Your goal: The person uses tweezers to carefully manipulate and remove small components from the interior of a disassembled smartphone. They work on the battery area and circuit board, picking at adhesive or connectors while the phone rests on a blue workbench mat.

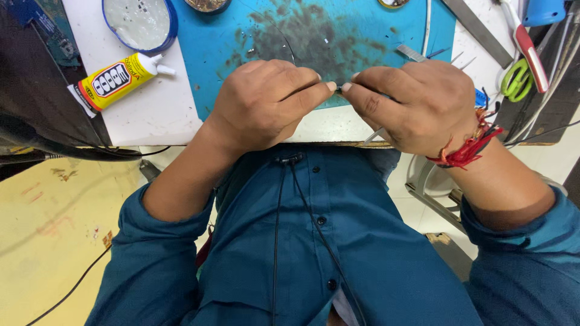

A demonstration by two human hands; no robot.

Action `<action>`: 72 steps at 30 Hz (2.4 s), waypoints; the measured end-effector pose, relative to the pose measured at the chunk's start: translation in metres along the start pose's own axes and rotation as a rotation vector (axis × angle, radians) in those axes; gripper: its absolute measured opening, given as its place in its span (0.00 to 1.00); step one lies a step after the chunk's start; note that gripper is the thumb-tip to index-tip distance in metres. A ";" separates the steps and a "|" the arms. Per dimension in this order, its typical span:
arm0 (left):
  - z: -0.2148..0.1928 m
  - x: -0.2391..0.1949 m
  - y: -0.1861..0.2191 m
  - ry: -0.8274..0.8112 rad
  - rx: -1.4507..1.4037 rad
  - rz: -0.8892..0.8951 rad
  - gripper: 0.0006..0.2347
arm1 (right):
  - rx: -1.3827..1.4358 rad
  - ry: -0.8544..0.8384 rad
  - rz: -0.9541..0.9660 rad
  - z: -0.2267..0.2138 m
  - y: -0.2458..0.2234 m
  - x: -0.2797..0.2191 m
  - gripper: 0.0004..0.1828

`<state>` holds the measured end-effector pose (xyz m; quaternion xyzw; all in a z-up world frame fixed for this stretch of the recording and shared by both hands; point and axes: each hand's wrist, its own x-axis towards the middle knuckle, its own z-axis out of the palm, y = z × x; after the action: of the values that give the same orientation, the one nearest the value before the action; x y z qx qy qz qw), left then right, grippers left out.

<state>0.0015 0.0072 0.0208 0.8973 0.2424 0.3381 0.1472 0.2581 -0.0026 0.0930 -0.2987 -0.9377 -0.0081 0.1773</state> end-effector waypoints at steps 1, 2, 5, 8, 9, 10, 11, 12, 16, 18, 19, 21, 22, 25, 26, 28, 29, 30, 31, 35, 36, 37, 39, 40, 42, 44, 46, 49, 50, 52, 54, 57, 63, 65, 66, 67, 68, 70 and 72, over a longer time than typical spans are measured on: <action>0.000 0.000 0.000 0.000 -0.004 -0.001 0.12 | -0.009 -0.008 -0.006 0.000 0.000 0.001 0.10; 0.000 -0.001 0.000 0.001 -0.009 -0.003 0.12 | -0.026 -0.010 -0.020 0.000 0.001 0.002 0.11; 0.002 -0.002 0.000 0.017 -0.009 -0.004 0.12 | -0.075 -0.028 -0.062 -0.004 0.004 0.004 0.14; 0.002 -0.002 -0.001 0.034 -0.025 -0.006 0.13 | -0.126 -0.055 -0.105 -0.006 0.005 0.005 0.16; 0.002 -0.002 -0.001 0.038 -0.033 -0.008 0.13 | -0.146 -0.057 -0.121 -0.006 0.005 0.004 0.16; 0.001 -0.002 -0.001 0.037 -0.031 -0.014 0.13 | -0.166 -0.059 -0.137 -0.005 0.005 0.003 0.17; 0.001 -0.002 0.000 0.037 -0.032 -0.018 0.12 | -0.153 -0.046 -0.122 -0.005 0.006 0.002 0.15; 0.000 -0.002 0.000 0.038 -0.032 -0.021 0.12 | -0.140 -0.032 -0.108 -0.003 0.006 0.001 0.14; 0.001 -0.001 0.001 0.048 -0.025 -0.033 0.12 | -0.104 0.051 -0.092 0.006 0.007 0.000 0.10; 0.001 -0.003 0.001 0.044 -0.025 -0.036 0.12 | -0.096 0.035 -0.097 0.006 0.008 -0.001 0.11; 0.001 -0.003 0.001 0.042 -0.023 -0.034 0.12 | -0.098 0.028 -0.098 0.005 0.009 -0.001 0.12; 0.002 -0.003 0.000 0.041 -0.021 -0.026 0.13 | -0.111 0.031 -0.113 0.006 0.009 0.000 0.12; 0.002 -0.003 0.000 0.038 -0.016 -0.020 0.13 | -0.119 0.031 -0.120 0.005 0.009 0.000 0.12; 0.002 -0.003 -0.001 0.029 -0.010 -0.013 0.14 | -0.144 0.025 -0.152 0.004 0.010 0.004 0.14; 0.002 -0.004 0.000 0.024 -0.015 -0.017 0.14 | -0.156 0.017 -0.157 0.003 0.010 0.005 0.14; 0.002 -0.004 0.000 0.023 -0.016 -0.018 0.14 | -0.182 0.000 -0.166 0.001 0.008 0.006 0.15; 0.002 -0.004 0.000 0.025 -0.011 -0.016 0.14 | -0.180 -0.020 -0.166 0.000 0.008 0.006 0.16; 0.002 -0.004 0.000 0.028 -0.006 -0.014 0.14 | -0.178 -0.040 -0.167 -0.001 0.007 0.006 0.17; 0.002 -0.004 0.000 0.021 0.015 -0.005 0.14 | -0.178 -0.059 -0.166 -0.001 0.007 0.006 0.18; 0.003 -0.002 0.000 0.018 0.105 0.035 0.12 | -0.198 -0.038 -0.158 0.001 0.006 0.004 0.16; 0.003 -0.001 0.000 0.023 0.130 0.045 0.11 | -0.184 -0.020 -0.138 0.002 0.005 0.004 0.14; 0.003 -0.001 0.000 0.023 0.115 0.038 0.11 | -0.168 -0.001 -0.118 0.003 0.004 0.004 0.13; 0.002 -0.002 0.000 0.021 0.088 0.022 0.09 | -0.171 0.016 -0.121 0.005 0.005 0.004 0.11; 0.001 -0.002 0.000 0.021 0.095 0.026 0.10 | -0.172 0.025 -0.122 0.006 0.005 0.004 0.10; 0.001 -0.003 0.000 0.020 0.103 0.033 0.11 | -0.159 0.012 -0.132 0.006 0.006 0.004 0.10; 0.001 -0.002 0.000 0.027 0.106 0.038 0.11 | -0.150 0.003 -0.143 0.005 0.007 0.004 0.12; 0.001 -0.002 0.000 0.031 0.119 0.046 0.10 | -0.141 0.000 -0.159 0.003 0.008 0.006 0.14; 0.000 -0.002 0.000 0.031 0.150 0.060 0.10 | -0.138 -0.024 -0.162 0.002 0.007 0.009 0.16; 0.000 -0.003 0.000 0.033 0.158 0.064 0.10 | -0.148 -0.025 -0.168 0.001 0.007 0.010 0.16; 0.000 -0.003 0.000 0.040 0.171 0.077 0.10 | -0.170 -0.029 -0.177 0.000 0.007 0.010 0.16; 0.000 -0.003 -0.001 0.051 0.186 0.092 0.09 | -0.159 -0.045 -0.174 -0.001 0.007 0.010 0.17; -0.002 -0.003 0.000 0.044 0.197 0.120 0.08 | -0.163 -0.076 -0.188 -0.002 0.006 0.010 0.18; -0.001 -0.004 0.001 0.040 0.056 0.022 0.11 | -0.125 -0.052 -0.108 0.003 0.005 0.007 0.13; 0.001 -0.004 0.001 0.062 0.026 -0.002 0.11 | -0.061 -0.048 -0.064 0.005 0.006 0.006 0.11; 0.002 -0.004 0.001 0.072 0.011 -0.015 0.11 | -0.033 -0.052 -0.046 0.004 0.006 0.005 0.12; 0.003 -0.004 0.001 0.075 -0.018 -0.049 0.10 | -0.006 -0.058 -0.026 0.004 0.006 0.004 0.13; 0.003 -0.004 0.002 0.079 -0.047 -0.082 0.10 | 0.031 -0.057 -0.004 0.005 0.006 0.004 0.13; 0.005 -0.002 0.002 0.098 -0.127 -0.167 0.10 | 0.098 -0.054 0.040 0.007 0.009 0.005 0.14; 0.005 -0.001 0.003 0.127 -0.226 -0.274 0.12 | 0.197 -0.039 0.130 0.008 0.006 0.005 0.14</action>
<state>0.0058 0.0037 0.0181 0.8104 0.3318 0.3961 0.2762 0.2553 0.0061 0.0869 -0.3400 -0.9159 0.1015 0.1877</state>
